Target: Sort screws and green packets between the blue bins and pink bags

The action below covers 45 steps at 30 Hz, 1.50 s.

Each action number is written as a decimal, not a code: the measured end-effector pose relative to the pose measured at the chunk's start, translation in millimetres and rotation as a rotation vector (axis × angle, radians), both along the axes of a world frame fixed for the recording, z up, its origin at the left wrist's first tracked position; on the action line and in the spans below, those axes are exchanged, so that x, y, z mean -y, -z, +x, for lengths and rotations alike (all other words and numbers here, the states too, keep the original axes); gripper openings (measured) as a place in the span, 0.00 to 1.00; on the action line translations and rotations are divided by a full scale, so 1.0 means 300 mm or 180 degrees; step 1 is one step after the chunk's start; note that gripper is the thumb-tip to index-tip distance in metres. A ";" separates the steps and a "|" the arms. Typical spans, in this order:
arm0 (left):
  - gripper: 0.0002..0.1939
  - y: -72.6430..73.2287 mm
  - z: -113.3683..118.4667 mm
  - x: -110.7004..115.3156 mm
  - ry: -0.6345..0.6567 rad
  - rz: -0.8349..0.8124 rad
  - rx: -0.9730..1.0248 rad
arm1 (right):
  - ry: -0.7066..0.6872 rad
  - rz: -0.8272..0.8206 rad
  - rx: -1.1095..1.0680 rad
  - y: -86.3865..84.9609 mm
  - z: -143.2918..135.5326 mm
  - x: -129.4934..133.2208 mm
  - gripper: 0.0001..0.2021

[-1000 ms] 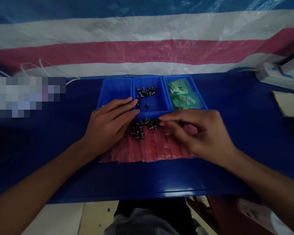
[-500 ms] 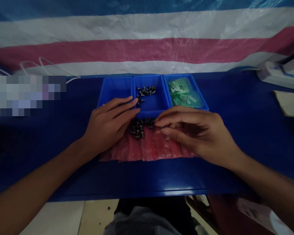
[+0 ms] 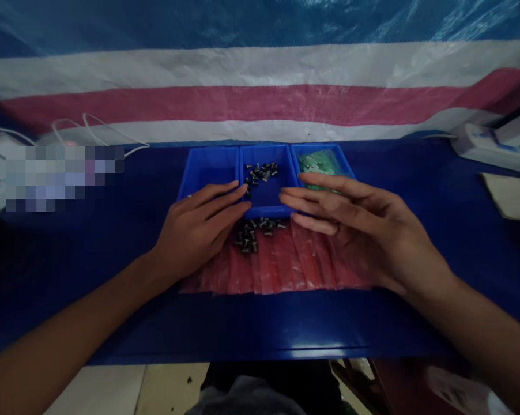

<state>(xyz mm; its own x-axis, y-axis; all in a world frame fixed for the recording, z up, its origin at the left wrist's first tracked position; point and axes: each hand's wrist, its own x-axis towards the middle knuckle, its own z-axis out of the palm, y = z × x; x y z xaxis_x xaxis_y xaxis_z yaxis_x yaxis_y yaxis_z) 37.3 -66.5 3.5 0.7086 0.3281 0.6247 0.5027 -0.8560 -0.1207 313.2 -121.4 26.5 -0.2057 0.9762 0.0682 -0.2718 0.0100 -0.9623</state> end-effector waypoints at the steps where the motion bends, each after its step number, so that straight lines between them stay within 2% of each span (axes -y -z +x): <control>1: 0.12 0.000 0.001 0.000 0.0005 0.0001 0.0007 | 0.0068 0.0265 0.0293 0.002 0.001 0.005 0.10; 4: 0.12 0.000 0.004 0.000 0.0022 -0.0044 0.0056 | 0.0047 0.1602 0.1811 0.024 -0.004 0.018 0.12; 6: 0.12 0.000 0.006 -0.001 0.0025 -0.0072 0.0077 | -0.0228 0.2522 0.2777 0.049 -0.015 0.022 0.15; 7: 0.11 0.000 0.007 -0.001 0.0026 -0.0079 0.0085 | -0.0377 0.2820 0.3099 0.062 -0.021 0.022 0.17; 9: 0.11 0.000 0.009 -0.002 0.0032 -0.0091 0.0098 | -0.0490 0.3070 0.3424 0.083 -0.032 0.019 0.20; 11: 0.11 0.000 0.010 -0.002 0.0023 -0.0110 0.0094 | -0.0430 0.3128 0.3479 0.095 -0.039 0.015 0.18; 14: 0.11 0.000 0.011 -0.003 0.0019 -0.0084 0.0068 | -0.0309 0.3041 0.3419 0.100 -0.039 0.008 0.12; 16: 0.11 -0.001 0.010 -0.003 0.0021 -0.0065 0.0065 | -0.0312 0.2878 0.3339 0.100 -0.036 0.004 0.13; 23: 0.11 -0.005 0.003 -0.001 0.0009 -0.0062 0.0093 | -0.0593 0.2682 0.3211 0.091 -0.029 -0.007 0.11; 27: 0.11 -0.003 0.006 -0.004 -0.0014 -0.0070 0.0083 | -0.0161 0.2633 0.2704 0.066 -0.019 -0.006 0.07; 30: 0.11 -0.004 0.006 -0.005 -0.0018 -0.0039 0.0053 | -0.0096 0.1901 0.1891 0.036 -0.010 0.000 0.03; 34: 0.11 -0.007 0.007 -0.005 -0.0002 -0.0071 0.0045 | -0.0874 0.0511 0.0694 0.018 -0.006 0.001 0.07; 36: 0.12 -0.007 0.007 -0.003 0.0008 -0.0091 0.0082 | -0.1234 -0.0019 0.0437 0.022 -0.006 -0.005 0.08; 38: 0.12 -0.005 0.007 -0.002 0.0012 -0.0087 0.0119 | -0.1249 -0.0339 0.0429 0.026 -0.004 -0.014 0.13; 41: 0.12 -0.001 0.006 -0.001 -0.0005 -0.0121 0.0087 | -0.0635 -0.0232 0.0294 0.021 0.002 -0.022 0.15; 43: 0.12 0.001 0.005 -0.001 -0.0022 -0.0137 0.0071 | -0.0302 0.0059 0.0201 0.014 0.004 -0.019 0.19; 45: 0.12 0.001 0.005 -0.002 -0.0024 -0.0114 0.0070 | -0.0165 0.0538 0.0533 0.013 -0.001 -0.008 0.17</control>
<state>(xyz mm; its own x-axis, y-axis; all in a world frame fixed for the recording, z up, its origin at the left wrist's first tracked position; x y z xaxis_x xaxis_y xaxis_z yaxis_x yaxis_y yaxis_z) 38.9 -65.9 3.2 0.6923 0.3557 0.6278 0.5114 -0.8557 -0.0791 312.9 -118.9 22.5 -0.2775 0.9416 0.1905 -0.1131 0.1649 -0.9798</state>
